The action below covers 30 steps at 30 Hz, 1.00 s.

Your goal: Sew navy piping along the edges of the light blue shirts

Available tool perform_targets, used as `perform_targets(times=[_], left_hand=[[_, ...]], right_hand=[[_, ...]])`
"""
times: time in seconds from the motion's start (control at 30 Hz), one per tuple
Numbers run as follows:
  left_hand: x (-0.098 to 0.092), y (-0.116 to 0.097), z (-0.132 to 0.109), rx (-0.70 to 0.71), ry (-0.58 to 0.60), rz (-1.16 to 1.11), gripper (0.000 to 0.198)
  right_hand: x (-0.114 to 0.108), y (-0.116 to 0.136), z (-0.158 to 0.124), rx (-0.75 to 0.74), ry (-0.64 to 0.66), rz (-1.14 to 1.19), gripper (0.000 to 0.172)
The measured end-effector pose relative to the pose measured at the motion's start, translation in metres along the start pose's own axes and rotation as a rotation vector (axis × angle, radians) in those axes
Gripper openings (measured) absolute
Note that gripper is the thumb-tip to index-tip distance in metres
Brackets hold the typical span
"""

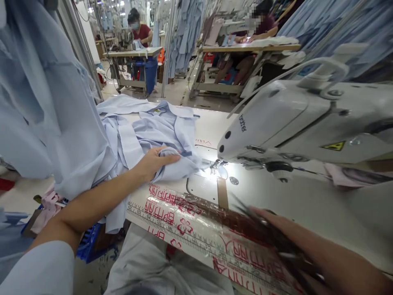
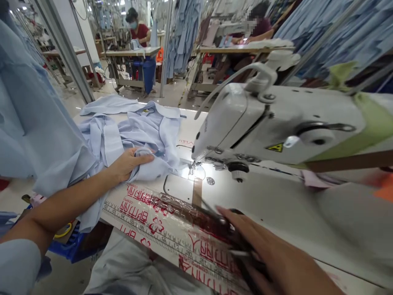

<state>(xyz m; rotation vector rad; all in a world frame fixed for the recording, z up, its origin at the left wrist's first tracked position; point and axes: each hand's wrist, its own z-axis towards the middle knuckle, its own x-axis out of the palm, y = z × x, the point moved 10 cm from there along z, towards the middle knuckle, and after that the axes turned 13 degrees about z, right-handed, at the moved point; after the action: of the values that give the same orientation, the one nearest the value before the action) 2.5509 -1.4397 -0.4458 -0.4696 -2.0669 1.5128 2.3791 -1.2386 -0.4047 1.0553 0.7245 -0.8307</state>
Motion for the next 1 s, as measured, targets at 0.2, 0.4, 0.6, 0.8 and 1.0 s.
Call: perform_targets(times=[0.2, 0.4, 0.6, 0.8, 1.0], left_hand=[[0.004, -0.007, -0.004, 0.077, 0.018, 0.093, 0.027], [0.012, -0.013, -0.007, 0.131, 0.04, 0.129, 0.018], [0.008, -0.005, -0.007, 0.066, -0.022, 0.217, 0.015], [0.011, -0.016, -0.012, 0.168, 0.004, 0.589, 0.022], [0.033, -0.024, -0.02, 0.303, 0.182, 0.798, 0.028]], right_hand=[[0.013, 0.037, 0.07, -0.144, -0.063, -0.183, 0.032], [0.028, 0.053, 0.099, -0.236, -0.074, -0.233, 0.032], [0.032, 0.038, 0.106, -0.121, -0.12, 0.028, 0.035], [0.024, 0.037, 0.107, 0.008, -0.152, 0.199, 0.036], [0.027, 0.051, 0.127, 0.049, -0.116, 0.47, 0.031]])
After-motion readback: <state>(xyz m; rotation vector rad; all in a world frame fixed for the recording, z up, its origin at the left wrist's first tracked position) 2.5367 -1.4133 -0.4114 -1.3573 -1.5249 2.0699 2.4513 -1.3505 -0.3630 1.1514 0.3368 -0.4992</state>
